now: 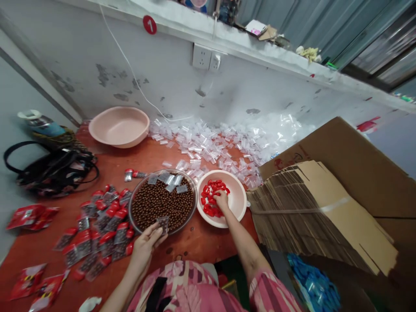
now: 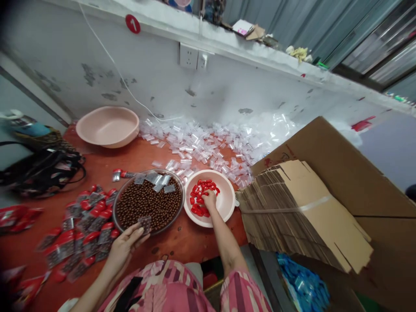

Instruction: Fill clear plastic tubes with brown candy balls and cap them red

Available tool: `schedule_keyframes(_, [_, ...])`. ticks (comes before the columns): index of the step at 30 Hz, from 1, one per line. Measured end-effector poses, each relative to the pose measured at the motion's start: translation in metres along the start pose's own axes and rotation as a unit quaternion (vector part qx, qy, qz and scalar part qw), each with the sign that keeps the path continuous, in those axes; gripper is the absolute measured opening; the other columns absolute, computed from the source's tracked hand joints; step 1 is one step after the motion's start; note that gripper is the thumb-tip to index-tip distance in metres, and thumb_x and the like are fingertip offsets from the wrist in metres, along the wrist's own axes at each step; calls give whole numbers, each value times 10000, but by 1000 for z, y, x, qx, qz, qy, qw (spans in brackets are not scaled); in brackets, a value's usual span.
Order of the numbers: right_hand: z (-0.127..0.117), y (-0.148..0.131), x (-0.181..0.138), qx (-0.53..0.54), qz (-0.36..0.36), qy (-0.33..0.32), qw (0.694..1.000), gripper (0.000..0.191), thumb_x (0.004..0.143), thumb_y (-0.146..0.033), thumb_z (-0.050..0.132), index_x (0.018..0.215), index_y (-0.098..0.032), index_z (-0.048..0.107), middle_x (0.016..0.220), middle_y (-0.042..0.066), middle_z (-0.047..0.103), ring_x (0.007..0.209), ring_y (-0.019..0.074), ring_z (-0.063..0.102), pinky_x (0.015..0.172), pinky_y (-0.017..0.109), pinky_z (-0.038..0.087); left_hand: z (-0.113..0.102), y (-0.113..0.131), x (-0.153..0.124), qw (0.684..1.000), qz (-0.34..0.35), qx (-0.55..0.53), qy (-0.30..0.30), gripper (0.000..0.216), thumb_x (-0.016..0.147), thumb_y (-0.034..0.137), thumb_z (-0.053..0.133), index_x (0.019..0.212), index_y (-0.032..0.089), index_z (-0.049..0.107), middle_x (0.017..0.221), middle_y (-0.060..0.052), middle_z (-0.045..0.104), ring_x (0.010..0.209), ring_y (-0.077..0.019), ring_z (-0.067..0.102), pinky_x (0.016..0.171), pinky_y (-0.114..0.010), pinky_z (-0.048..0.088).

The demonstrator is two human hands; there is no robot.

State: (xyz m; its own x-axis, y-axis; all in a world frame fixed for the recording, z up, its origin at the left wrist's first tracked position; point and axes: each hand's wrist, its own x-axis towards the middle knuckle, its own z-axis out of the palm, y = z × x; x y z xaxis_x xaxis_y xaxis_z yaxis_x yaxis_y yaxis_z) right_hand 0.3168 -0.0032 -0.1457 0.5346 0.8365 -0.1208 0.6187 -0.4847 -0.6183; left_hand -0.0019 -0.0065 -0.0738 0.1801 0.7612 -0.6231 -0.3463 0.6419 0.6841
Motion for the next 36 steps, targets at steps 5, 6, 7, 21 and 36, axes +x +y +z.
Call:
schedule_keyframes(5, [-9,-54,-2,79,-75,-13,994,170,667,-196,398,768,-158,530,738,15,534,665,138,491,624,236,398,-2,2,-6,999,28,-19,12,395,552,216,721,917,146,586,827,-17,646,740,-156,622,688,-274,531])
schedule_keyframes(6, [-7,-68,-4,90,-98,-21,991,165,664,-195,411,769,-162,535,764,17,535,694,140,492,655,241,397,-2,2,-7,999,31,-25,15,393,561,216,716,923,142,579,815,-20,647,722,-151,624,682,-272,530])
schedule_keyframes(7, [-2,-84,-7,96,-124,-31,987,160,662,-195,426,769,-167,542,793,19,534,728,145,492,688,249,394,-3,2,-7,999,33,-30,16,393,569,215,711,929,138,573,807,-25,648,709,-150,626,676,-274,529])
schedule_keyframes(21, [58,-185,-24,26,-288,-147,946,324,750,-215,424,1056,-213,528,1160,53,479,1063,183,443,901,320,333,-11,26,-34,982,95,-150,-58,307,714,247,589,990,115,567,958,-104,631,860,-207,605,800,-367,477])
schedule_keyframes(36, [32,-159,-63,-50,-266,-215,938,232,786,-255,406,881,-202,611,814,23,637,736,153,576,686,254,421,-12,24,-32,961,79,-239,-113,327,797,371,471,960,107,575,969,-120,626,851,-210,608,783,-365,482])
